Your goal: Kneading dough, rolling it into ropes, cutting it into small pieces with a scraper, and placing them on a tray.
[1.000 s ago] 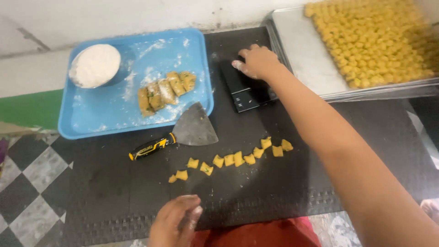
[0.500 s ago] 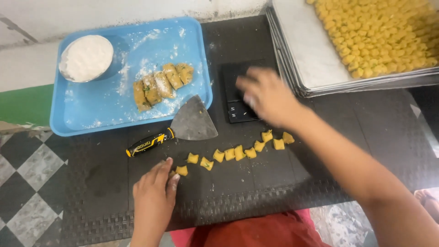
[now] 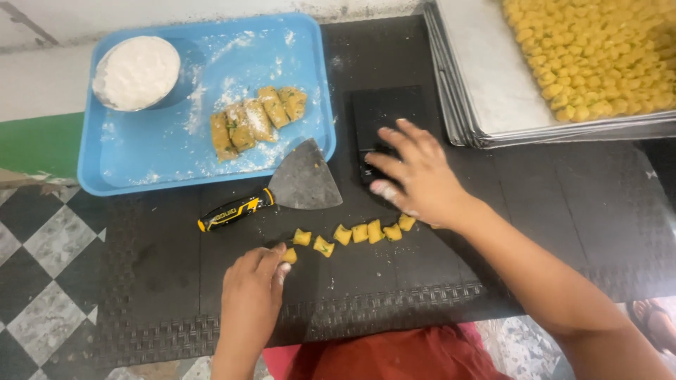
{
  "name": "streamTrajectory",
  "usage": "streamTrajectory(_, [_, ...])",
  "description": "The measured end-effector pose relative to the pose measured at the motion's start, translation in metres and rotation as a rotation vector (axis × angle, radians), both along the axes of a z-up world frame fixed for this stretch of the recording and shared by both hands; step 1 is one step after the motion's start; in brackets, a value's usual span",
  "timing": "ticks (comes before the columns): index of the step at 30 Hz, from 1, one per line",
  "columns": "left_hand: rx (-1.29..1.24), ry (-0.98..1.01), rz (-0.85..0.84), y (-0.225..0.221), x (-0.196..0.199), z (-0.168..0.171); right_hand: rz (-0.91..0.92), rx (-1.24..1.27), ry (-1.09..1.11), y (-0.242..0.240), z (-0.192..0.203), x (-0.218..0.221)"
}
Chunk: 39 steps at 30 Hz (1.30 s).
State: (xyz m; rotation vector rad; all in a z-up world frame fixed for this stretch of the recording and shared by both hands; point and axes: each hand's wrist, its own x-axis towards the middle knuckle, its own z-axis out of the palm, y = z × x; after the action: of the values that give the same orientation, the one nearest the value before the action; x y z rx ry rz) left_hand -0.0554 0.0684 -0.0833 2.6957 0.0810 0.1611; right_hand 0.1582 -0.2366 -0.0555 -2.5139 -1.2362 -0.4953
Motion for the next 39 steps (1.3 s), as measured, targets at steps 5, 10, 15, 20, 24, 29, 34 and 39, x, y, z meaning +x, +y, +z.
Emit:
streamTrajectory(5, [-0.267,0.042,0.155,-0.007,0.0,0.019,0.027,0.264,0.078,-0.011,0.012,-0.016])
streamTrajectory(10, [-0.288,-0.314,-0.102,-0.046,0.023,0.022,0.186,0.283,0.641,0.019,0.034,-0.066])
streamTrajectory(15, [-0.301,-0.449,-0.282,-0.079,0.074,0.038,0.246,0.432,0.738,0.028,0.036,-0.051])
streamTrajectory(20, [-0.501,-0.468,-0.173,-0.084,0.121,0.055,0.094,0.835,0.89,-0.01,0.026,-0.001])
streamTrajectory(24, [-0.478,-0.486,-0.271,-0.106,0.155,0.047,-0.107,1.117,0.825,-0.037,0.008,0.03])
streamTrajectory(29, [-0.157,-0.462,-0.442,-0.124,0.19,-0.009,-0.178,1.248,0.86,-0.049,0.004,0.035])
streamTrajectory(34, [-0.032,-0.295,-0.439,-0.124,0.183,0.017,-0.291,1.136,0.764,-0.055,0.001,0.043])
streamTrajectory(39, [-0.568,-0.243,-0.305,-0.113,0.177,0.035,-0.33,1.179,0.794,-0.053,-0.008,0.048])
